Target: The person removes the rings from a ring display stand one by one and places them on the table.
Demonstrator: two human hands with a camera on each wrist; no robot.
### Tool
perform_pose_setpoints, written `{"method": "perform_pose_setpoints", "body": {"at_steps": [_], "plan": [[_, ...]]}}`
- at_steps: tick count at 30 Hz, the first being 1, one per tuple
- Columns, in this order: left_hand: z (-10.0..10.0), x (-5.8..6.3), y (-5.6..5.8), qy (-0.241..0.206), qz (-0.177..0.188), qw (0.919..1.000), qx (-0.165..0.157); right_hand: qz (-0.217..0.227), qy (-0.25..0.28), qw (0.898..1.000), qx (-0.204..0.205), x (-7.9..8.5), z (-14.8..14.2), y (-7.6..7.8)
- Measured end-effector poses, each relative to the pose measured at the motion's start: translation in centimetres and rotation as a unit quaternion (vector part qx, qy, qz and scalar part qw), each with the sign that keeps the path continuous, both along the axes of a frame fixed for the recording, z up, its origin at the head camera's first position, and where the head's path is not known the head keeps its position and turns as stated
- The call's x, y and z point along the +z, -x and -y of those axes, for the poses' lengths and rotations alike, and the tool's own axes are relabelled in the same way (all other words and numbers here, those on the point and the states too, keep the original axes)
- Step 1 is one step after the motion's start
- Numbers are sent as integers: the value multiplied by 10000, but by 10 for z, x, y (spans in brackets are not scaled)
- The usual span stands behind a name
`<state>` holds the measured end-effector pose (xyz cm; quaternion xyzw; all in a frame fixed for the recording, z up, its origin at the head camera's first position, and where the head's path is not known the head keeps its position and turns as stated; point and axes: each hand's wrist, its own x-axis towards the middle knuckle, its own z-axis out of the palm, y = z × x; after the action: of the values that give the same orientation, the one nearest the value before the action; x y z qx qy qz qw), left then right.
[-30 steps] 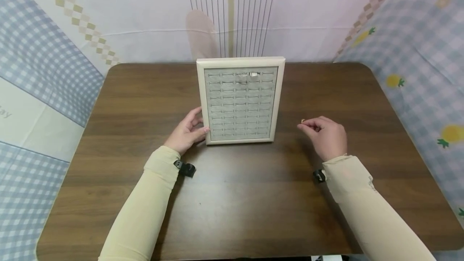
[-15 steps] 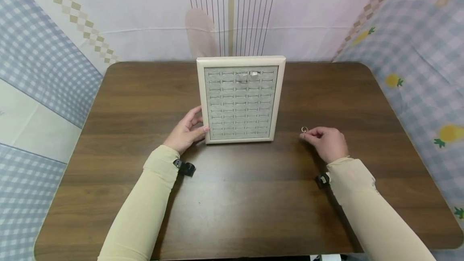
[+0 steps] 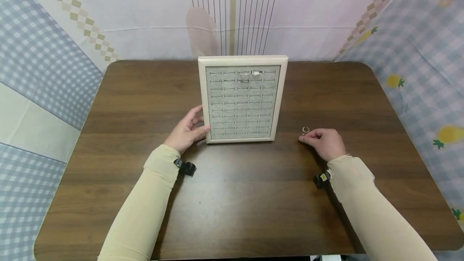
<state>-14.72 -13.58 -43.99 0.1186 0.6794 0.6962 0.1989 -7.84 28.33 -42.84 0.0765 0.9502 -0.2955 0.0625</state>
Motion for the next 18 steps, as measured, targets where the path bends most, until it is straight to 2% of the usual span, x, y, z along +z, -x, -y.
{"method": "perform_pose_setpoints", "body": {"at_steps": [11, 18], "plan": [[-1, 2, 0, 206, -98, 9997, -24, 213, 80, 9997, -48, 3, -2, 0], [0, 2, 0, 165, -68, 9998, 7, 52, 275, 9994, -210, 5, -2, -1]]}}
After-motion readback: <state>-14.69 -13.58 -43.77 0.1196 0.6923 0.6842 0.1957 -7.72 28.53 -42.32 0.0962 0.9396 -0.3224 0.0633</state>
